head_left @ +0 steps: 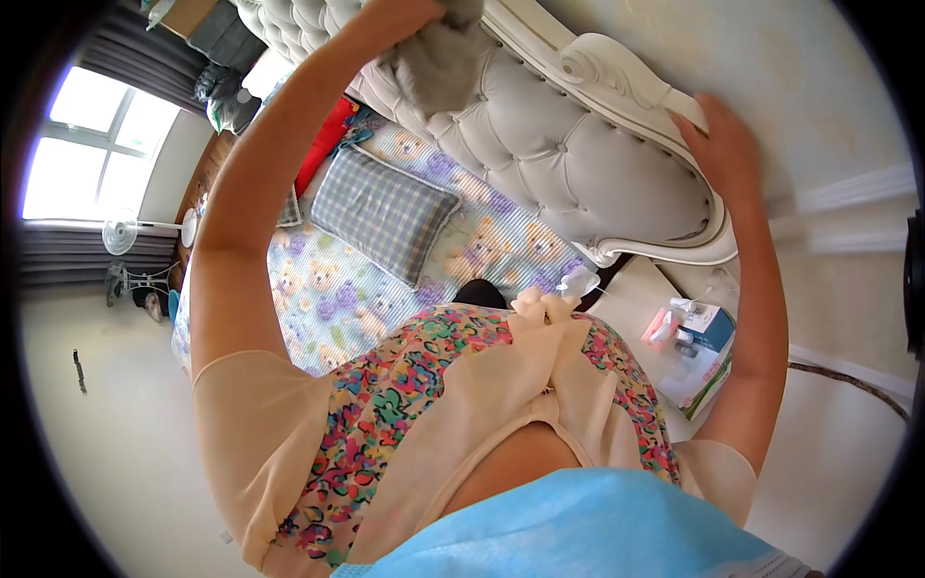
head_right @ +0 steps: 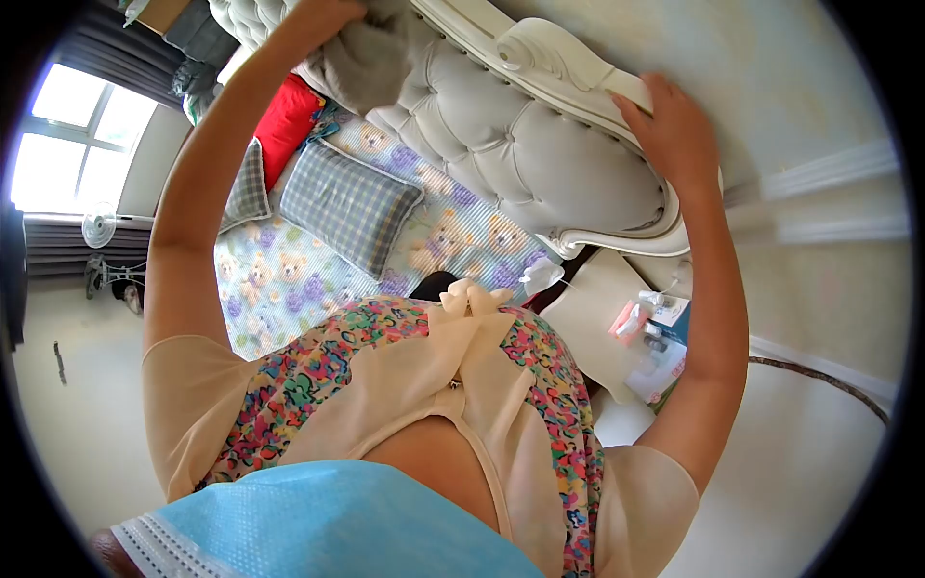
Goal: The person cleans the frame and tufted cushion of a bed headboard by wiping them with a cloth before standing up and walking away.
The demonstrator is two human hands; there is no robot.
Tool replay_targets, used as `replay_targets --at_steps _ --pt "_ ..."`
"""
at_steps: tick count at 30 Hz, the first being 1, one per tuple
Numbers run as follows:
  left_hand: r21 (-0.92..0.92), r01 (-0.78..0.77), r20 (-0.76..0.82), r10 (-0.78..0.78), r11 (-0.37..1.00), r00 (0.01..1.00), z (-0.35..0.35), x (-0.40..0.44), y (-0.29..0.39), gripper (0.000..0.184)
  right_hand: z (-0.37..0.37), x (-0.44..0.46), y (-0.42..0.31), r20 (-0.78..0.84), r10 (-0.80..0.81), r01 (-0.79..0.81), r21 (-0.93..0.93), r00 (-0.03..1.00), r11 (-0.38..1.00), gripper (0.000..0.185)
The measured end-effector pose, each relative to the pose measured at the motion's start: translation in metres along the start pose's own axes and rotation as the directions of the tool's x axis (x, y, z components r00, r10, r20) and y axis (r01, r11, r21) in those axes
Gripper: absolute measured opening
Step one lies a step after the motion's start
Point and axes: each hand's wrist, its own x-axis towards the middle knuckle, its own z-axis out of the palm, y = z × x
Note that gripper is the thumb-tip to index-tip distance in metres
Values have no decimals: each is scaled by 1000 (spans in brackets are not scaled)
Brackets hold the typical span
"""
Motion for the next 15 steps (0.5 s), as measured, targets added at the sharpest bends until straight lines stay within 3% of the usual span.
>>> replay_targets --at_steps 3,4,6,7,9,10,12,13,15 --pt "-340 -318 -34 326 885 945 7 27 35 30 -2 -1 0 -41 -71 72 32 997 997 48" --pt "-351 -313 -37 321 883 946 7 30 51 30 -4 0 -2 -30 -76 77 25 997 997 48" --pt "-1 -309 152 305 951 940 16 32 79 27 -8 1 -6 39 9 -9 20 999 1000 48" --pt "-14 -307 153 306 951 940 29 41 80 27 -9 1 -6 47 10 -10 10 999 1000 48" --pt "344 -593 335 495 728 802 55 54 82 26 -9 2 -7 51 22 -21 -18 998 1000 49" --pt "330 -596 340 497 732 798 69 61 90 26 -7 3 -6 63 29 -27 -25 998 999 49" --pt "507 -563 523 286 653 803 90 61 109 28 -5 1 -4 50 39 -37 -44 998 998 49" --pt "487 -581 542 296 652 786 98 70 105 28 -5 0 -5 63 64 -61 -52 996 997 49" --pt "410 -759 654 417 506 631 115 95 99 29 -9 2 -9 78 86 -86 -5 993 996 48"
